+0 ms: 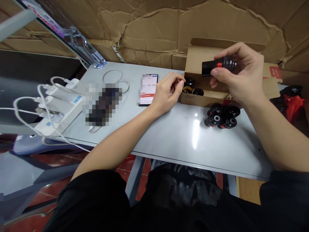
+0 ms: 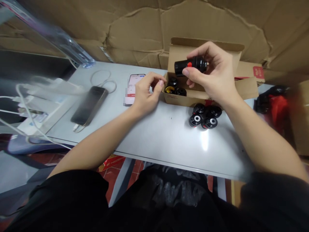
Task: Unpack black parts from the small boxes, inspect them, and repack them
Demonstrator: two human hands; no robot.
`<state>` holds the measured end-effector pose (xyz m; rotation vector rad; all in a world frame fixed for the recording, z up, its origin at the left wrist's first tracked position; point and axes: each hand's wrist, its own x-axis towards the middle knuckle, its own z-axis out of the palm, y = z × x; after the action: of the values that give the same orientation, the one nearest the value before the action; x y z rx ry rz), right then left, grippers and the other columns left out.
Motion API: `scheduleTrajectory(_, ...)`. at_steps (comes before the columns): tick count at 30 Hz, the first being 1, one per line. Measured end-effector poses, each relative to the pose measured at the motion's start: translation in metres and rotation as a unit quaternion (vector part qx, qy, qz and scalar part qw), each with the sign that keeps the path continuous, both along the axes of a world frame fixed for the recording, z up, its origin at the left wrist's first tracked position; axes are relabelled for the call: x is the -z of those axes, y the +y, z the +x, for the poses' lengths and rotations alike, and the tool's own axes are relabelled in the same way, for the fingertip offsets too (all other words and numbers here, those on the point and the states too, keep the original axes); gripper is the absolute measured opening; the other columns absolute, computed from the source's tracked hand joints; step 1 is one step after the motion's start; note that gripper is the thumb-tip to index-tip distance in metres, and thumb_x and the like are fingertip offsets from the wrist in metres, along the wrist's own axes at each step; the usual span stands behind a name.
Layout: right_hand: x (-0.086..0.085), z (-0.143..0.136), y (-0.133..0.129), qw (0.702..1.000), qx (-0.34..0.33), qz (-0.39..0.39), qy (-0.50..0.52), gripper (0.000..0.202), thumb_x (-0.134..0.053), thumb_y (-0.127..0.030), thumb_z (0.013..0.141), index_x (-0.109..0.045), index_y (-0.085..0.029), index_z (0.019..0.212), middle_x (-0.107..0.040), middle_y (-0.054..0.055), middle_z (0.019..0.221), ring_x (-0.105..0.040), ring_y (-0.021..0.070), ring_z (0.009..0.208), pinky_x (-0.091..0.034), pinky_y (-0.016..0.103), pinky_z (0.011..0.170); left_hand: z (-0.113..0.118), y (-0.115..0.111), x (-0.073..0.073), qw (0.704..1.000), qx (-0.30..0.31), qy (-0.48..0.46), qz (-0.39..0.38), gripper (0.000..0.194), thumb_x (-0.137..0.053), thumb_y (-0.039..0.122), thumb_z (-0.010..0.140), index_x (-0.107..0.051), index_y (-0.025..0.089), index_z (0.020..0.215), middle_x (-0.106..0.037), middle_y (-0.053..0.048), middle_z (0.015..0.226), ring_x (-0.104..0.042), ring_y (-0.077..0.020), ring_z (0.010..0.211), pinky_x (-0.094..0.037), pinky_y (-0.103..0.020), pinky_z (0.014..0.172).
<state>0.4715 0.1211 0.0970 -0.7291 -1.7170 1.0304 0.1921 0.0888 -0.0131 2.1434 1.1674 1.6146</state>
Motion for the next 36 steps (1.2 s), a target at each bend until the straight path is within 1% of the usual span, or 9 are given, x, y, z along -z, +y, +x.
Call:
scheduleTrajectory(4,0.016,-0.001,0.018,0.996,-0.02,0.06,0.068,0.066,-0.125,-0.074,0.076,-0.087,-0.034,0.112,-0.082,0.001,0.102,-0.077,0.0209,0.077,-0.076,0.043,0.075,0.0,-0.002,-0.002,1.0,-0.018,0.023,0.0,0.058,-0.05,0.076,0.133,-0.082,0.03,0.123,-0.082,-0.008,0.107,-0.084,-0.0259,0.097,-0.076,-0.05,0.097)
scheduleTrajectory(13,0.021,0.006,0.032,0.995,-0.068,-0.008,0.076,0.072,-0.13,-0.07,0.069,-0.082,-0.034,0.108,-0.083,0.002,0.116,-0.082,0.0211,0.091,-0.082,0.043,0.085,0.001,-0.002,-0.004,0.999,-0.025,0.028,0.008,0.058,-0.051,0.078,0.132,-0.082,0.031,0.122,-0.08,-0.008,0.104,-0.082,-0.0261,0.092,-0.076,-0.051,0.091)
scheduleTrajectory(16,0.02,0.007,0.029,0.997,-0.055,0.005,0.061,0.072,-0.129,-0.07,0.072,-0.08,-0.031,0.109,-0.083,0.003,0.105,-0.082,0.0209,0.077,-0.079,0.042,0.07,0.002,-0.003,-0.005,0.999,-0.029,0.032,0.003,0.061,-0.049,0.08,0.132,-0.081,0.03,0.12,-0.08,-0.009,0.104,-0.081,-0.0258,0.091,-0.075,-0.05,0.09)
scheduleTrajectory(20,0.013,0.008,0.02,0.999,-0.032,0.04,0.009,0.063,-0.13,-0.049,0.078,-0.077,-0.031,0.108,-0.078,-0.001,0.084,-0.076,0.02,0.066,-0.071,0.038,0.058,0.003,-0.004,-0.006,0.999,-0.029,0.043,0.008,0.059,-0.047,0.077,0.134,-0.08,0.03,0.12,-0.08,-0.008,0.105,-0.079,-0.0241,0.09,-0.072,-0.046,0.086)
scheduleTrajectory(23,0.009,0.005,0.014,0.998,-0.039,0.05,0.006,0.064,-0.131,-0.045,0.075,-0.078,-0.032,0.108,-0.081,0.001,0.092,-0.078,0.0207,0.074,-0.072,0.039,0.063,0.003,-0.005,-0.007,0.999,-0.021,0.035,0.018,0.054,-0.05,0.074,0.134,-0.08,0.031,0.12,-0.081,-0.006,0.105,-0.078,-0.0235,0.09,-0.07,-0.045,0.087)
scheduleTrajectory(27,0.013,0.003,0.014,0.998,-0.05,0.021,0.043,0.066,-0.13,-0.059,0.073,-0.08,-0.035,0.108,-0.093,0.006,0.12,-0.086,0.0257,0.104,-0.079,0.042,0.088,0.003,-0.005,-0.007,0.999,-0.026,0.036,0.018,0.055,-0.05,0.074,0.134,-0.08,0.031,0.12,-0.08,-0.006,0.104,-0.078,-0.0235,0.09,-0.069,-0.045,0.088)
scheduleTrajectory(30,0.017,0.002,0.019,0.996,-0.056,-0.023,0.061,0.071,-0.132,-0.067,0.065,-0.079,-0.035,0.101,-0.095,0.005,0.124,-0.087,0.0294,0.112,-0.08,0.049,0.104,0.002,-0.004,-0.006,0.999,-0.023,0.042,0.023,0.054,-0.049,0.072,0.135,-0.079,0.03,0.12,-0.08,-0.006,0.104,-0.077,-0.0229,0.089,-0.068,-0.045,0.087)
scheduleTrajectory(33,0.017,0.002,0.022,0.994,-0.066,-0.047,0.07,0.076,-0.134,-0.067,0.058,-0.077,-0.034,0.096,-0.095,0.005,0.123,-0.087,0.0309,0.116,-0.081,0.049,0.099,0.001,-0.004,-0.006,0.999,-0.016,0.044,0.025,0.052,-0.05,0.07,0.135,-0.079,0.03,0.119,-0.08,-0.006,0.104,-0.076,-0.0225,0.089,-0.068,-0.045,0.088)
scheduleTrajectory(36,0.015,0.002,0.021,0.992,-0.071,-0.065,0.082,0.076,-0.134,-0.064,0.061,-0.078,-0.034,0.103,-0.091,0.002,0.113,-0.088,0.0265,0.1,-0.08,0.043,0.084,0.0,-0.002,-0.005,0.998,-0.016,0.048,0.023,0.053,-0.05,0.07,0.135,-0.079,0.029,0.119,-0.081,-0.006,0.105,-0.075,-0.0219,0.088,-0.068,-0.044,0.086)
